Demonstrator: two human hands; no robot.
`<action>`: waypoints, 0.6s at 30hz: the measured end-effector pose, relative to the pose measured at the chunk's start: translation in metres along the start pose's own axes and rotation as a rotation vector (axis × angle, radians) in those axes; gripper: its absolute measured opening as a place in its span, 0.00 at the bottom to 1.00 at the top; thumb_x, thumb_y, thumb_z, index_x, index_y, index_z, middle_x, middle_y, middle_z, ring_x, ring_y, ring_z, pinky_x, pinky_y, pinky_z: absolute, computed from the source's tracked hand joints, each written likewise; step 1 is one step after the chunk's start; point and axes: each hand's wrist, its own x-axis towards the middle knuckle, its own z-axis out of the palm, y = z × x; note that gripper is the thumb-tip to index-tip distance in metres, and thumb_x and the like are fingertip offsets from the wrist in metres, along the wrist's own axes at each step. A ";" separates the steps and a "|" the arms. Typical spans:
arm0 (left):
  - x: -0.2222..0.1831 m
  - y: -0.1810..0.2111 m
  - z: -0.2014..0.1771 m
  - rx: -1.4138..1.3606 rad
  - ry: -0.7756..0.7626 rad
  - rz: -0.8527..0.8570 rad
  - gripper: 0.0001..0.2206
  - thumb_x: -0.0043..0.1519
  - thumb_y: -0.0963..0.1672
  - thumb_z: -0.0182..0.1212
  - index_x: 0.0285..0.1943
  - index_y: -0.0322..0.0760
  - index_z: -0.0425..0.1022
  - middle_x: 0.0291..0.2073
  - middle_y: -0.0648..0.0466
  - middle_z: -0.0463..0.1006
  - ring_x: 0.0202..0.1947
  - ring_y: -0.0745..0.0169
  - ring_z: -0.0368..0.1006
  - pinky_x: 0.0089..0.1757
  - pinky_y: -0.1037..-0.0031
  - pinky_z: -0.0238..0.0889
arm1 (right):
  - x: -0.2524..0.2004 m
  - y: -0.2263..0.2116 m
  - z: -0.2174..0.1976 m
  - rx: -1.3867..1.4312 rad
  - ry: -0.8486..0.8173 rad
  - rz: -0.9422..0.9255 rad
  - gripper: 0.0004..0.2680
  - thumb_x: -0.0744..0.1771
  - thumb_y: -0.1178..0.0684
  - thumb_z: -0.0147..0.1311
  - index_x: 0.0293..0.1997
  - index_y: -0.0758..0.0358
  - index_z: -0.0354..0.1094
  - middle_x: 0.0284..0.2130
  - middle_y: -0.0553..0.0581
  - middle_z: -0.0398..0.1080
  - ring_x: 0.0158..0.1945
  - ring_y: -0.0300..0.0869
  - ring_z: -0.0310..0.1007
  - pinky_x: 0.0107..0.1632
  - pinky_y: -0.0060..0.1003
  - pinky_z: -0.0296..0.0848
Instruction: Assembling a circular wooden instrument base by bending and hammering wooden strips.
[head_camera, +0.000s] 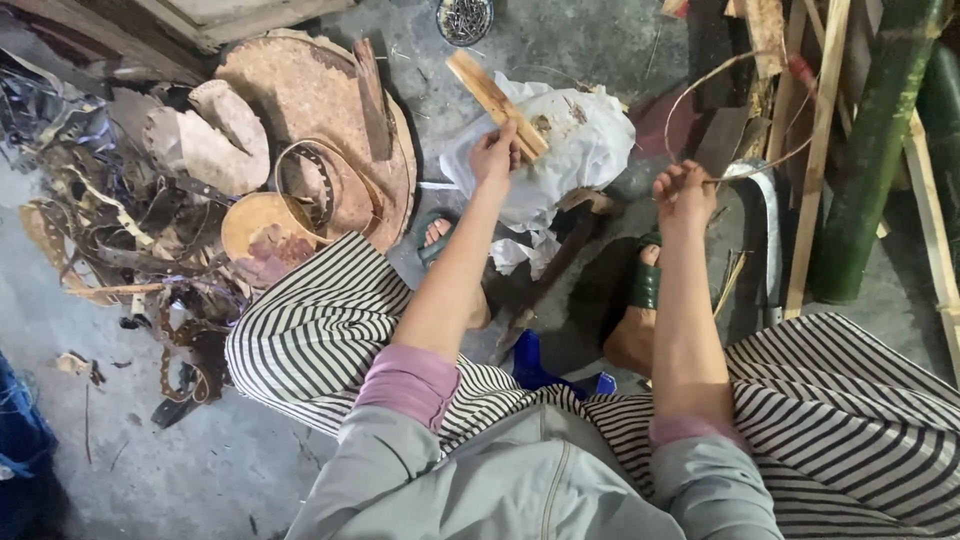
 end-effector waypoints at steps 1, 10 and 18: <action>-0.002 -0.001 -0.006 0.061 -0.094 0.084 0.16 0.57 0.48 0.73 0.38 0.30 0.73 0.18 0.48 0.72 0.13 0.64 0.69 0.15 0.78 0.62 | -0.008 -0.009 0.006 -0.003 -0.017 -0.062 0.10 0.72 0.44 0.41 0.49 0.55 0.67 0.35 0.54 0.75 0.34 0.40 0.81 0.41 0.32 0.89; 0.013 -0.008 0.006 0.424 -0.313 0.258 0.10 0.61 0.46 0.67 0.40 0.34 0.83 0.19 0.50 0.78 0.14 0.65 0.76 0.18 0.76 0.70 | -0.125 -0.082 0.070 -0.503 -0.361 -0.450 0.08 0.74 0.47 0.44 0.48 0.55 0.68 0.31 0.54 0.75 0.33 0.38 0.81 0.37 0.30 0.85; 0.038 -0.039 0.003 0.463 -0.327 0.260 0.09 0.60 0.44 0.66 0.43 0.32 0.84 0.21 0.46 0.81 0.15 0.62 0.78 0.19 0.73 0.71 | -0.158 -0.074 0.086 -1.034 -0.616 -0.797 0.07 0.74 0.64 0.45 0.43 0.67 0.70 0.23 0.61 0.71 0.25 0.44 0.74 0.30 0.36 0.74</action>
